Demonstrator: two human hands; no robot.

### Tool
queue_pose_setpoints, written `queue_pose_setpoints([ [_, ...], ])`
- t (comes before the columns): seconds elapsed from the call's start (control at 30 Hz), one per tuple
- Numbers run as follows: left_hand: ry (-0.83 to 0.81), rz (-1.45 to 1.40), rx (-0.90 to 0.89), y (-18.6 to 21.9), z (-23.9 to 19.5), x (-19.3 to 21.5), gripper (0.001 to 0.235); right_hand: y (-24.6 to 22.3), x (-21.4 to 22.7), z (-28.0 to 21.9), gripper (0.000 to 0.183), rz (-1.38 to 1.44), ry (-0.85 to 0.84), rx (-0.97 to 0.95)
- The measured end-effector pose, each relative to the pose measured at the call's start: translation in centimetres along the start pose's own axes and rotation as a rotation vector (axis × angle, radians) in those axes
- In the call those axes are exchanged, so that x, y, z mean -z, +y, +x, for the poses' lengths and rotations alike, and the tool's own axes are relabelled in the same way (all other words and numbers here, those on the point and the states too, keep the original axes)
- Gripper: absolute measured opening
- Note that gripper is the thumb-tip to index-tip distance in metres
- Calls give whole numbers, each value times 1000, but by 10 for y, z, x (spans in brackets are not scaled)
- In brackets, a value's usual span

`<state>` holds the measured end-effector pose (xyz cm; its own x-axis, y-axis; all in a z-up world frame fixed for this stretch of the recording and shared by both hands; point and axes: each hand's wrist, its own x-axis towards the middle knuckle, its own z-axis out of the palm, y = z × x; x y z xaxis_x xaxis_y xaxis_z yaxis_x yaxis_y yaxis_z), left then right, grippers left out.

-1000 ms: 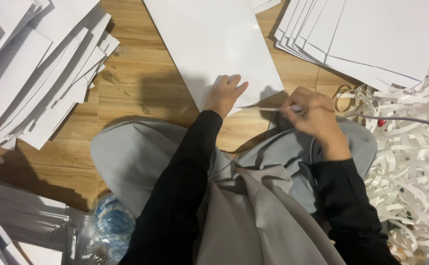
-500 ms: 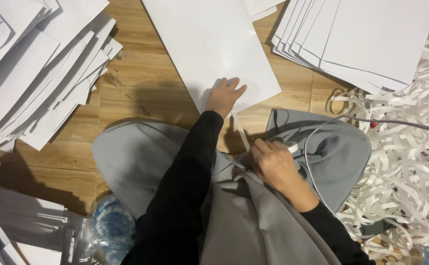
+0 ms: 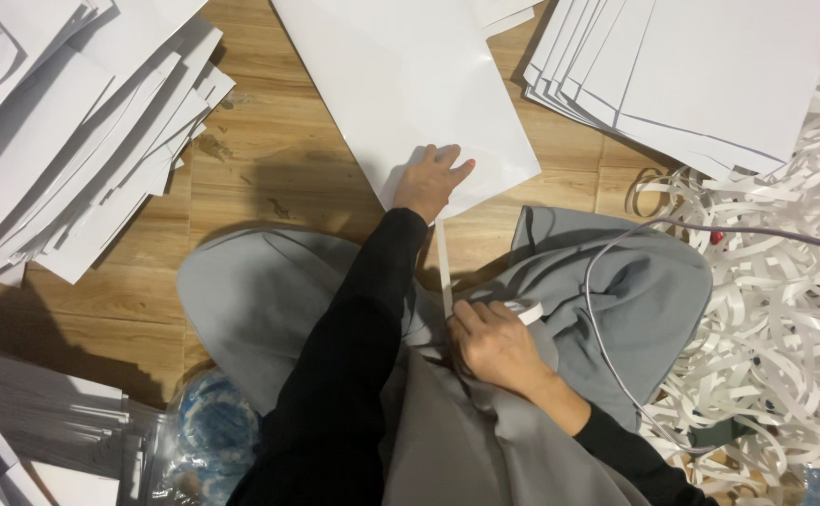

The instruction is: The person sits on the floor and repeatedly takes white sheets of paper, applies clear tape to the edges, and stacks them. The person handles the paper and tape by hand, working on a wooden floor surrounded by stacks of paper and shredded material.

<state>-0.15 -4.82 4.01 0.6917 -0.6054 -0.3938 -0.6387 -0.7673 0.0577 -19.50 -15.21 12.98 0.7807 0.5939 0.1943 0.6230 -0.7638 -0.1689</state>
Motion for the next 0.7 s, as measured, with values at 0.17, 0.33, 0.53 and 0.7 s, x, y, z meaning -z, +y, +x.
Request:
queue_pose_setpoints([
  [0.17,15,45,9,1,0,-5,66,-22,-7,-1,17,55,53,-35],
  [0.33,29,64,3,1,-3,0,66,-32,-14,-1,14,146,67,-161],
  [0.53,28,96,4,-1,-2,-6,64,-42,10,18,18,283,88,-18],
  [0.7,194,107,-18,-6,10,-26,63,-45,21,24,27,189,70,72],
])
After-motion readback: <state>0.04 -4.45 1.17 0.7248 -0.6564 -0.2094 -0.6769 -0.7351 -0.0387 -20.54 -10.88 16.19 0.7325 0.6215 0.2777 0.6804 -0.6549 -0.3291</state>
